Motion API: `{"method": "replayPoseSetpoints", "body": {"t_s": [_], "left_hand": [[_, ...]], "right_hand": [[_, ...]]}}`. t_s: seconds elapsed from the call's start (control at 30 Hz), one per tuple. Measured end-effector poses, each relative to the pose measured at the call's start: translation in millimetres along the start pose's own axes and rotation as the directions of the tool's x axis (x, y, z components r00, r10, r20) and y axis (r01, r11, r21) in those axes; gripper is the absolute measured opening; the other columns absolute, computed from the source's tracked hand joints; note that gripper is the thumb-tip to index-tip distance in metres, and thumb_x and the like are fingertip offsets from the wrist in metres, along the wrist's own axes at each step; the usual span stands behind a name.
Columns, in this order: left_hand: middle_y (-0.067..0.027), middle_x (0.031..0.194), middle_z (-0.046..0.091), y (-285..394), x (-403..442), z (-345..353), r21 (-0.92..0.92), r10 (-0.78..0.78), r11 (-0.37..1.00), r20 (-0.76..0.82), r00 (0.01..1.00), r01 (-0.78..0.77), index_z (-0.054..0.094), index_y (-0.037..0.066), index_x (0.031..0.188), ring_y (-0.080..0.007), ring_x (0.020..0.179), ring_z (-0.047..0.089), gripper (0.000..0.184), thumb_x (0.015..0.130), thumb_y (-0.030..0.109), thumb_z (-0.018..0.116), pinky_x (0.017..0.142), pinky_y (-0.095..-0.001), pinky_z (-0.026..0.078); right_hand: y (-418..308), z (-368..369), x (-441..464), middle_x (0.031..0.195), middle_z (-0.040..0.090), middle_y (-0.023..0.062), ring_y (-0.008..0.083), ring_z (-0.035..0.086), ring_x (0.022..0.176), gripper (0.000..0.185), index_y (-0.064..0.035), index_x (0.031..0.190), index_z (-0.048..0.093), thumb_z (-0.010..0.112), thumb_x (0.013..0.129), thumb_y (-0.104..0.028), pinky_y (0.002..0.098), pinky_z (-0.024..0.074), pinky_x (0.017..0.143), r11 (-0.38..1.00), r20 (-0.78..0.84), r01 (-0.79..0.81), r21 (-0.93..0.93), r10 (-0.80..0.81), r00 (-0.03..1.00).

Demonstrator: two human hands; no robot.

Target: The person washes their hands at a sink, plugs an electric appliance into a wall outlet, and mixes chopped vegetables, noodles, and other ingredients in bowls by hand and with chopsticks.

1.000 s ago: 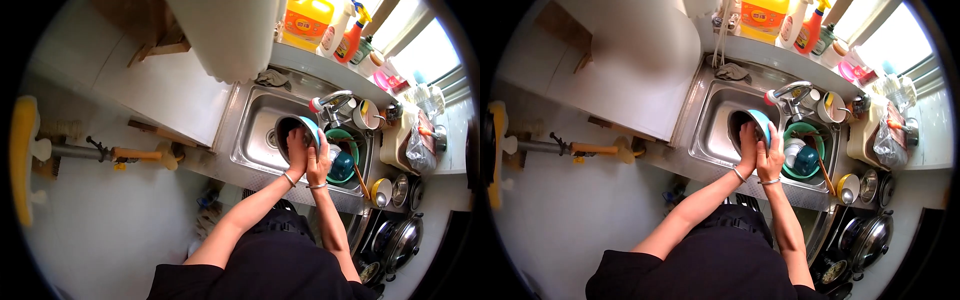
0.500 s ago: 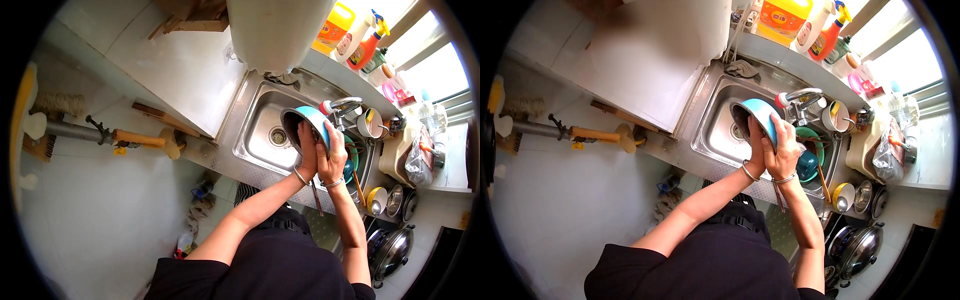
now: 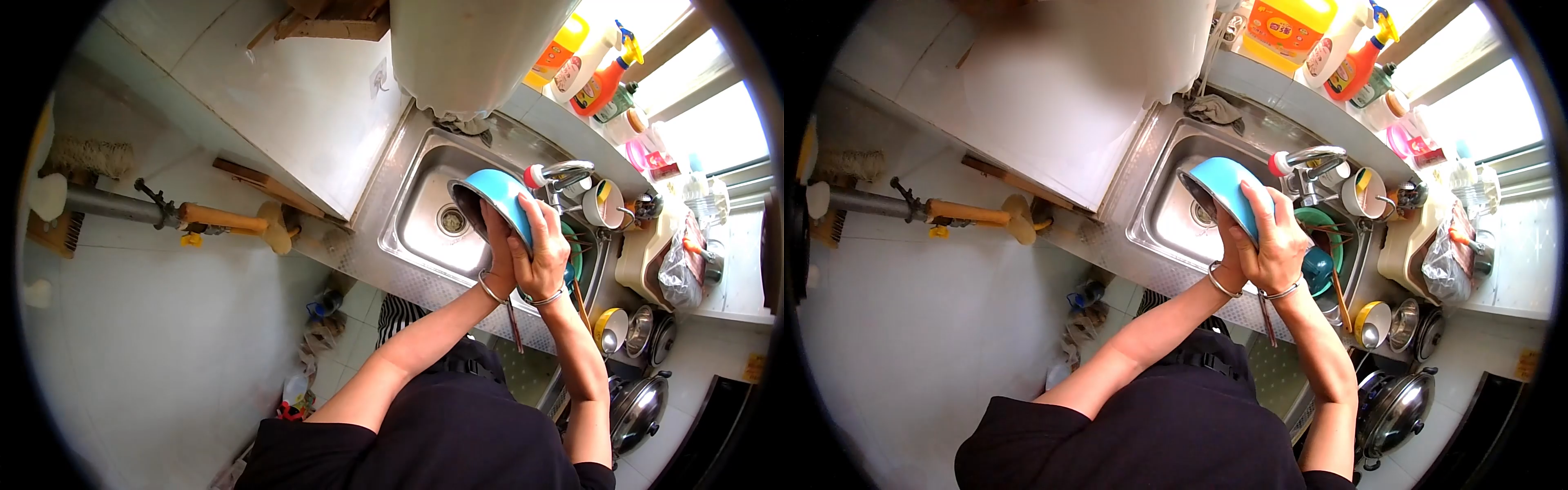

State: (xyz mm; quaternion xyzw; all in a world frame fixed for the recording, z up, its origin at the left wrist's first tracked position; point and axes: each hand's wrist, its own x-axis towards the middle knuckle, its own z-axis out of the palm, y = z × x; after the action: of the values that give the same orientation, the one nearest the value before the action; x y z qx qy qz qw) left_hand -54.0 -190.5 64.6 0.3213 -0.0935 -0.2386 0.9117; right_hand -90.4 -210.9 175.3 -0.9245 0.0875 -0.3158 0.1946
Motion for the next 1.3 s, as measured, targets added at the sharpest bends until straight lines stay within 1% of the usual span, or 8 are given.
{"method": "replayPoseSetpoints", "body": {"t_s": [0.2,0.23,0.4,0.53,0.63,0.83,1.1,1.3], "left_hand": [[-0.0077,0.107,0.047,-3.1,1.0,-7.7,0.421,0.187,0.894,-0.033,0.982,-0.156,0.037,0.005,0.114,-0.0145,0.097,0.049,0.023,0.094,0.016,0.036,0.081,-0.0279,0.044],[-0.0196,0.11,0.043,-9.0,6.3,-14.7,0.61,0.224,0.777,-0.039,0.974,-0.154,0.039,0.0,0.114,-0.0336,0.103,0.041,0.03,0.09,0.017,0.04,0.092,-0.0417,0.033],[-0.0155,0.108,0.046,8.9,14.3,-15.8,0.953,0.138,0.301,-0.016,0.99,-0.026,0.055,0.012,0.104,-0.0358,0.102,0.044,0.041,0.07,0.03,0.068,0.082,-0.0448,0.038],[-0.0153,0.111,0.047,17.4,18.2,-22.3,0.978,-0.093,0.17,0.136,0.986,-0.119,0.055,0.013,0.113,-0.0333,0.106,0.043,0.054,0.066,0.033,0.072,0.09,-0.0415,0.036],[-0.0183,0.114,0.047,27.8,21.5,-22.7,0.974,-0.194,0.129,0.208,0.959,-0.186,0.053,0.011,0.117,-0.0354,0.107,0.046,0.058,0.067,0.037,0.07,0.091,-0.0418,0.038],[-0.0193,0.102,0.053,34.5,30.7,-6.9,0.922,-0.108,-0.067,0.374,0.921,-0.382,0.053,-0.001,0.107,-0.0349,0.097,0.051,0.044,0.076,0.03,0.062,0.084,-0.0406,0.042],[-0.0126,0.096,0.058,19.3,17.4,-9.0,0.65,-0.287,-0.068,0.714,0.638,-0.757,0.058,0.004,0.095,-0.029,0.099,0.052,0.019,0.083,0.017,0.052,0.089,-0.0476,0.036],[-0.0101,0.097,0.059,21.4,26.8,-7.7,0.73,-0.22,-0.002,0.666,0.713,-0.683,0.058,0.004,0.098,-0.0255,0.099,0.052,0.022,0.081,0.017,0.055,0.09,-0.0468,0.035]], "right_hand": [[1.9,4.2,-1.4,0.106,0.053,0.0212,0.0354,0.058,0.086,0.047,-0.0081,0.12,0.05,0.06,0.076,-0.021,0.0372,0.049,0.071,1.0,0.053,0.007,0.001,-0.007,0.999],[8.1,11.8,-6.5,0.106,0.053,0.0206,0.0352,0.057,0.088,0.046,-0.0077,0.121,0.049,0.058,0.078,-0.02,0.0368,0.0479,0.074,0.994,0.026,-0.068,0.081,0.066,0.997],[36.6,54.7,-47.8,0.124,0.046,0.0155,0.0258,0.042,0.116,0.043,-0.0044,0.129,0.04,0.047,0.089,-0.021,0.0326,0.0306,0.098,0.742,-0.056,-0.461,0.487,0.554,0.831],[68.3,88.7,-82.4,0.114,0.05,0.0119,0.0184,0.046,0.104,0.04,0.0024,0.122,0.043,0.043,0.093,-0.026,0.0293,0.0342,0.092,0.562,-0.142,-0.467,0.683,0.729,0.669],[56.7,80.9,-83.1,0.112,0.051,0.0109,0.0185,0.046,0.102,0.039,0.0016,0.118,0.046,0.043,0.093,-0.028,0.0285,0.0345,0.09,0.274,0.008,-0.466,0.841,0.856,0.517],[66.9,87.6,-96.9,0.115,0.05,0.0119,0.02,0.045,0.105,0.039,0.003,0.12,0.044,0.043,0.093,-0.024,0.0296,0.0319,0.093,0.39,-0.101,-0.451,0.803,0.834,0.543],[76.7,87.7,-100.2,0.11,0.05,0.0115,0.0179,0.047,0.099,0.035,0.0028,0.117,0.046,0.042,0.092,-0.021,0.0286,0.0359,0.088,0.406,-0.111,-0.436,0.803,0.822,0.559],[77.5,84.3,-99.2,0.113,0.049,0.0115,0.0197,0.045,0.104,0.037,0.0015,0.122,0.043,0.041,0.093,-0.021,0.0296,0.0326,0.093,0.451,-0.143,-0.442,0.775,0.807,0.573]]}}
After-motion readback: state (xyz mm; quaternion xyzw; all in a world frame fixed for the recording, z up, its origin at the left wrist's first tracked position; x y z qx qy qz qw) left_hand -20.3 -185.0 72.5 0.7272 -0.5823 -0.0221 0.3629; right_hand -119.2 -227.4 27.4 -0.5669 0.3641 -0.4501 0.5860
